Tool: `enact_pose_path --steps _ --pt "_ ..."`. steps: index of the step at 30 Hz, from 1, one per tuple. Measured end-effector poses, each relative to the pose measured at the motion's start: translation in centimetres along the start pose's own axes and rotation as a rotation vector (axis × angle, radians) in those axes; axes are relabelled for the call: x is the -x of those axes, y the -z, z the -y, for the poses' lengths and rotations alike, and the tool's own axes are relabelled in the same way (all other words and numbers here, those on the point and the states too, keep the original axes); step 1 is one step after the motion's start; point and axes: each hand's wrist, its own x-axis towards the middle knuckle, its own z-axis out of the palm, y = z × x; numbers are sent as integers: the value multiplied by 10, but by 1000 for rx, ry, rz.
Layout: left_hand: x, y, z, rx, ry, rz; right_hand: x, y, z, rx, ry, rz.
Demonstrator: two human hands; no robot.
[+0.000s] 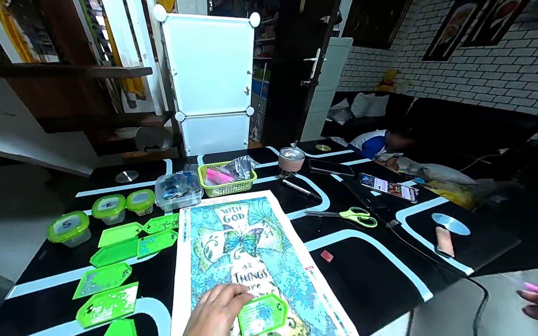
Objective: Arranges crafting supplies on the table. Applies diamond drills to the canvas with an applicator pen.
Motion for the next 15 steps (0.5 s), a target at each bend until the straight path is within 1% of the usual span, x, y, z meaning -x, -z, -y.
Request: enact_pose_path --steps 2,4,6,8,10,12,15 --pt "0 3 -7 0 15 20 -2 -24 17 -40 89 153" --pt "-6 8 -13 -16 12 33 3 -54 26 -87 88 281" --pt "-14 13 -18 -19 9 53 17 -89 23 -173 -13 401" --pt "-24 15 -19 -26 5 76 39 -128 13 -271 -184 478" --pt "-30 11 -20 -2 2 97 58 -161 -1 -363 -370 471" --pt "-33 4 -24 27 6 108 66 -183 -16 -414 -471 410" --pt "-36 -13 -32 -2 -21 65 59 -194 -30 -378 -431 384"
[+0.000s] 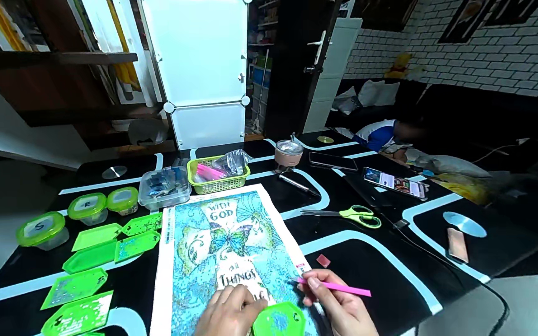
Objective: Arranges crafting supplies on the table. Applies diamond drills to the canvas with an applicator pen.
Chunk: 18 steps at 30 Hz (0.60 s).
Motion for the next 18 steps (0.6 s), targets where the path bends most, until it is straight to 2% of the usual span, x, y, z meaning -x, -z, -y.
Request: enact_pose_path --steps 4,9,16,18 --pt "-4 -11 -2 -91 -11 -47 -7 8 4 -42 -48 46" --pt "-4 -15 6 -9 -8 -64 -15 18 10 -132 -122 102" --pt "0 -20 14 39 -56 -136 -23 9 0 -30 20 293" --pt "-1 -16 15 14 -46 -160 -21 8 -5 -6 69 285"
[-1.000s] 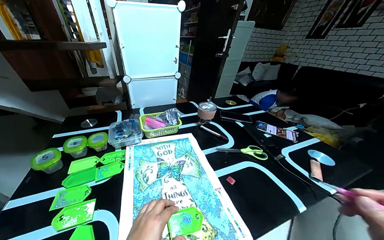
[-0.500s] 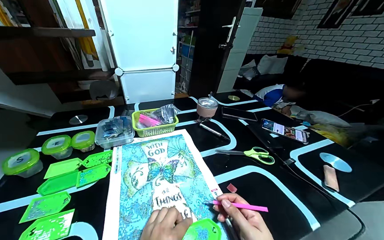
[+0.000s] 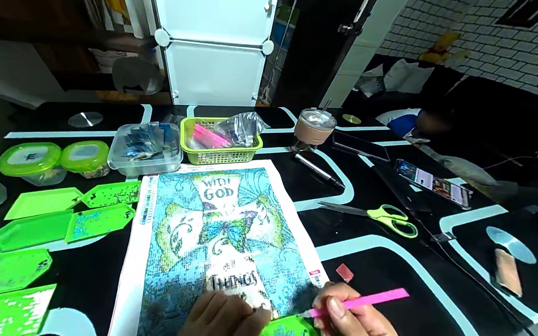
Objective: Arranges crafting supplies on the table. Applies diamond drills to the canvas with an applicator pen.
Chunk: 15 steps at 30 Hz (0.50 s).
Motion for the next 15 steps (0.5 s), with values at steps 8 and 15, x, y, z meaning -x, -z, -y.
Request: enact_pose_path --steps 8,15 --pt "-1 2 -6 116 -30 -36 -4 11 1 -185 134 -220" --pt "0 0 -6 110 -81 -31 -3 9 1 -163 144 -265"
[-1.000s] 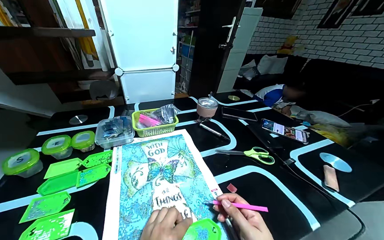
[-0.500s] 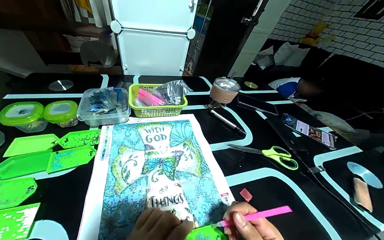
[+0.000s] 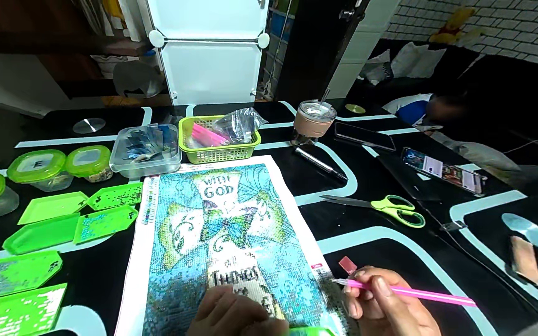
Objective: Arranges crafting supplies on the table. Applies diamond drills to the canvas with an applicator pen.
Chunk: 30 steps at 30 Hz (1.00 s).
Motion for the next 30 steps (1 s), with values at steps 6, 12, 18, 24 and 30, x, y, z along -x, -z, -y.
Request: enact_pose_path --steps 6,12,18,24,30 --pt "1 1 2 -121 -14 11 1 -3 1 50 -38 13" --pt "4 2 6 -194 22 36 4 -6 5 147 -90 147" --pt "3 -2 9 -188 36 35 10 -13 -1 446 8 400" --pt "3 -4 9 -208 38 16 12 -13 -4 516 51 390" --pt "3 -5 10 -228 30 12 12 -14 -3 575 64 411"
